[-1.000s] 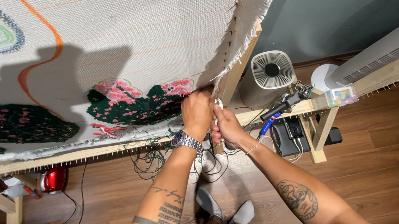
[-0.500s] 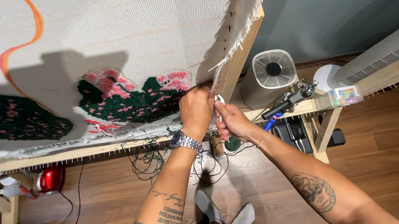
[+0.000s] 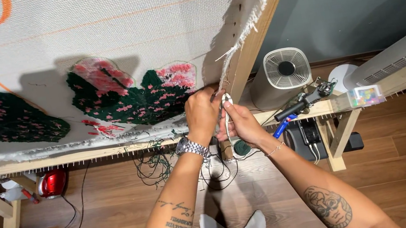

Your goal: Trimming the edges of a tufted rug on a frame using scissors.

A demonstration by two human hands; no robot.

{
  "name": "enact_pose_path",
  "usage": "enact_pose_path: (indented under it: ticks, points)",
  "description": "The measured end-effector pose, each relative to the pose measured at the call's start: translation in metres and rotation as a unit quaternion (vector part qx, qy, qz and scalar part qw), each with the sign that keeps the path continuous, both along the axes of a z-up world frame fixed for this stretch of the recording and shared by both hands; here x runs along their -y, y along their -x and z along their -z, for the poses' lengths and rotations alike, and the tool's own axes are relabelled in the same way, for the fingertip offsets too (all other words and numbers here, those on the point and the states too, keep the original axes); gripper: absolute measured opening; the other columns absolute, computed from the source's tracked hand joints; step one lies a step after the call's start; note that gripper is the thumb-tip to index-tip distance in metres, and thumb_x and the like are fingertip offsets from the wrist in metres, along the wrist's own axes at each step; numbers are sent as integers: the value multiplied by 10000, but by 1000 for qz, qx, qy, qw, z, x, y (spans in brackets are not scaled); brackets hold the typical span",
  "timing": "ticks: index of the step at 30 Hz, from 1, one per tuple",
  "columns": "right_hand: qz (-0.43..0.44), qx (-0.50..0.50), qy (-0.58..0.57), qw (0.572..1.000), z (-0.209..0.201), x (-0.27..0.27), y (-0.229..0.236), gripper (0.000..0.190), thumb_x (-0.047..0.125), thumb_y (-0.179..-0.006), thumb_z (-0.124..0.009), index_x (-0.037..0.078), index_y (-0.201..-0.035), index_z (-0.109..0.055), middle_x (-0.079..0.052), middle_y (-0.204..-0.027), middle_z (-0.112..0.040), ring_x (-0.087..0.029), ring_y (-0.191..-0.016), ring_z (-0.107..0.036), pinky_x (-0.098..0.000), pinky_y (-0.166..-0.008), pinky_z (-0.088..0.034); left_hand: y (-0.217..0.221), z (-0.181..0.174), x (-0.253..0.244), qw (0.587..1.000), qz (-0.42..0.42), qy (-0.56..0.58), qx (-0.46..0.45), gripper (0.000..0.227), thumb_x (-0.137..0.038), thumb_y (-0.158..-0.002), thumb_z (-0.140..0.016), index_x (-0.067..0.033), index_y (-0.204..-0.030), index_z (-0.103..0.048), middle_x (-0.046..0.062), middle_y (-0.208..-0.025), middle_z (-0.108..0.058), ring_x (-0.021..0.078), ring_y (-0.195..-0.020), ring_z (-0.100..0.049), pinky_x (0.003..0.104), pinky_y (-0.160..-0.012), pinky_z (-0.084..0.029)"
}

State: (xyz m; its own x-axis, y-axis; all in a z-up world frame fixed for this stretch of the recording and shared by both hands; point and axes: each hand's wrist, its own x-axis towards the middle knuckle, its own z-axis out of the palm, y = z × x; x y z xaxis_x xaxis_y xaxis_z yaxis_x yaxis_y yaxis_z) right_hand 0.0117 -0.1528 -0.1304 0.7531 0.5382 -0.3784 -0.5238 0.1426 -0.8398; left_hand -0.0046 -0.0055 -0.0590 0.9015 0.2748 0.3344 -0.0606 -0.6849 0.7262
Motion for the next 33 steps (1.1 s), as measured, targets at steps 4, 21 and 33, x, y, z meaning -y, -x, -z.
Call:
enact_pose_path:
  ticks: [4, 21, 33]
  points:
    - [-13, 28, -7, 1000, 19, 1, -4, 423, 471, -1102, -429, 77, -963, -492, -42, -670, -531, -151, -515, -550, -296, -465, -495, -1, -1, -6, 1000, 22, 10, -1, 224, -259, -899, -739, -37, -892, -772, 208, -732, -693, 413, -671, -683, 472, -612, -542]
    - [-72, 26, 57, 995, 11, 21, 8, 355, 406, -1064, -451, 63, -1037, -540, -92, -861, -703, -237, -817, -769, -352, -731, -654, 2, 16, -12, 996, 34, -80, -4, 216, -186, -907, -730, -12, -780, -717, 211, -775, -705, 416, -697, -685, 502, -625, -543]
    - [-4, -22, -1, 1000, 32, -10, 14, 423, 444, -1060, -443, 77, -1219, -580, -83, -1027, -698, -198, -861, -735, -388, -756, -653, -6, 21, -10, 994, 24, -106, 3, 160, -190, -828, -743, -37, -782, -741, 215, -682, -686, 418, -615, -680, 511, -574, -546]
